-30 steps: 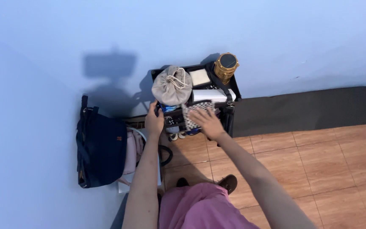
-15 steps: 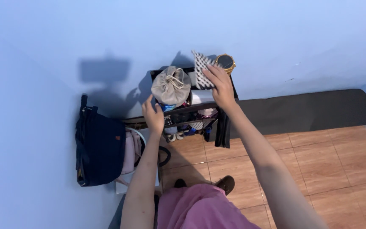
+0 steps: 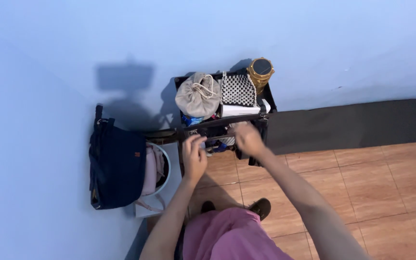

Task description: Organize bags and items on a shelf and then clean a floor mat using a blue squeegee.

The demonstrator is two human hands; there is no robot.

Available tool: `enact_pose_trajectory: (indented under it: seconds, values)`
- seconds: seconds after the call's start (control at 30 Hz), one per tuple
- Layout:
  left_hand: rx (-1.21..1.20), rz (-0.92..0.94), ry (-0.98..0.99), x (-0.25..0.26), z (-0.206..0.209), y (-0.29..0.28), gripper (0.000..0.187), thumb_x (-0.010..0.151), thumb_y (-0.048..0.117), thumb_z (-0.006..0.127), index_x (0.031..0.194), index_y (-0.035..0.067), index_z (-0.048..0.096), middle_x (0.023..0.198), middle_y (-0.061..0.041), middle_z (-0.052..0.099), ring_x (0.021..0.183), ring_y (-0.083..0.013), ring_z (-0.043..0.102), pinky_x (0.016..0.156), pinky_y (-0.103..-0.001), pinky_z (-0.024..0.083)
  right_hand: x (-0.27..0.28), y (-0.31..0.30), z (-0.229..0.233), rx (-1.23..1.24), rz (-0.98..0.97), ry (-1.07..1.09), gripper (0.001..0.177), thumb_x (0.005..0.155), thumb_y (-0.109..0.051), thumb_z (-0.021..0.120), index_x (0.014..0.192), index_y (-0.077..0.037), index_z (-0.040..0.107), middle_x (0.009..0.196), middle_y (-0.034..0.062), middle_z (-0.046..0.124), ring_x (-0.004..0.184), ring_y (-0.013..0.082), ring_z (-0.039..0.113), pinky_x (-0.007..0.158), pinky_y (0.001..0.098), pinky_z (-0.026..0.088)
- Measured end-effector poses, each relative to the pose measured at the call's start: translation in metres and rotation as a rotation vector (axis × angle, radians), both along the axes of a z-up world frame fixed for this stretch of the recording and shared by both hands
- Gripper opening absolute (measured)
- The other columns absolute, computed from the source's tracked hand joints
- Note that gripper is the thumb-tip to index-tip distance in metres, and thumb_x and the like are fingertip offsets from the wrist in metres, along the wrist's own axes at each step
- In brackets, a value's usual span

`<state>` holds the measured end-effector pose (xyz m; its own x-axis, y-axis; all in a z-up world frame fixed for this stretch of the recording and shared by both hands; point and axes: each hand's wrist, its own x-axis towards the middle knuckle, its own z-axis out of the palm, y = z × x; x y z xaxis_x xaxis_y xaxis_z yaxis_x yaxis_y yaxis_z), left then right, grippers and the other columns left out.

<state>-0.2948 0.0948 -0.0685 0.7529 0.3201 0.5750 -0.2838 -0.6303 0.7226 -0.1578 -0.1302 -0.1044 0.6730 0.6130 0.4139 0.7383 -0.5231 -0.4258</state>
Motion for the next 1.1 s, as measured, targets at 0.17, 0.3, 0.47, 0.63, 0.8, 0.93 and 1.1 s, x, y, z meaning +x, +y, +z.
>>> enact_pose_trajectory:
  seconds: [0.17,0.3,0.47,0.63,0.8,0.93,1.1]
  values:
    - [-0.050,-0.058,0.173,-0.008,-0.036,-0.008,0.043,0.082,-0.011,0.057,0.118,0.008,0.068,0.126,-0.015,0.059,0.114,-0.0369,0.057,0.095,-0.044,0.049,-0.027,-0.014,-0.075,-0.092,0.017,0.204,0.029,0.084,-0.002,0.063,0.112,-0.006,0.067,0.110,0.0159,0.063,0.104,0.0362,0.063,0.090,0.0458,0.054]
    - [-0.021,-0.065,0.250,0.004,-0.078,-0.006,0.043,0.081,-0.010,0.058,0.118,0.010,0.068,0.126,-0.015,0.059,0.117,-0.0384,0.056,0.097,-0.046,0.047,0.012,-0.010,-0.124,-0.164,-0.247,0.293,0.060,0.083,-0.009,0.068,0.141,-0.008,0.053,0.142,0.0279,0.042,0.120,0.0467,0.053,0.090,0.0478,0.053]
    - [-0.137,-0.071,0.362,0.007,-0.122,0.001,0.047,0.082,-0.010,0.055,0.121,0.012,0.068,0.128,-0.016,0.057,0.119,-0.0371,0.057,0.094,-0.042,0.050,0.080,0.005,-0.181,-0.440,-0.448,0.418,0.076,0.080,-0.022,0.074,0.149,-0.013,0.043,0.153,0.0263,0.036,0.133,0.0475,0.043,0.096,0.0491,0.050]
    - [-0.192,-0.048,0.425,0.004,-0.154,0.004,0.044,0.084,-0.007,0.056,0.123,0.011,0.065,0.130,-0.015,0.057,0.119,-0.0366,0.055,0.093,-0.041,0.049,0.120,0.004,-0.239,-0.573,-0.453,0.439,0.067,0.084,-0.039,0.076,0.142,-0.016,0.052,0.148,0.0204,0.047,0.137,0.0426,0.044,0.107,0.0526,0.043]
    - [-0.165,-0.007,0.423,-0.004,-0.160,0.005,0.045,0.084,-0.004,0.057,0.126,0.009,0.065,0.130,-0.017,0.057,0.121,-0.0392,0.053,0.101,-0.045,0.044,0.106,-0.007,-0.265,-0.203,-0.495,0.316,0.035,0.096,-0.024,0.073,0.128,-0.012,0.067,0.127,0.0188,0.068,0.120,0.0404,0.063,0.099,0.0511,0.052]
    - [-0.206,-0.023,0.387,-0.001,-0.150,0.004,0.045,0.086,-0.004,0.057,0.128,0.009,0.064,0.130,-0.017,0.057,0.124,-0.0386,0.054,0.105,-0.045,0.043,0.062,-0.007,-0.228,0.327,-0.529,0.435,0.040,0.087,-0.006,0.073,0.126,-0.005,0.064,0.121,0.0164,0.069,0.112,0.0333,0.066,0.089,0.0437,0.055]
    - [-0.234,-0.058,0.388,0.013,-0.174,-0.002,0.046,0.087,-0.003,0.059,0.132,0.008,0.062,0.132,-0.017,0.060,0.126,-0.0360,0.056,0.109,-0.042,0.042,0.025,-0.010,-0.206,0.628,-0.347,0.635,0.028,0.089,0.001,0.073,0.115,-0.002,0.065,0.106,0.0086,0.071,0.098,0.0185,0.067,0.085,0.0311,0.054]
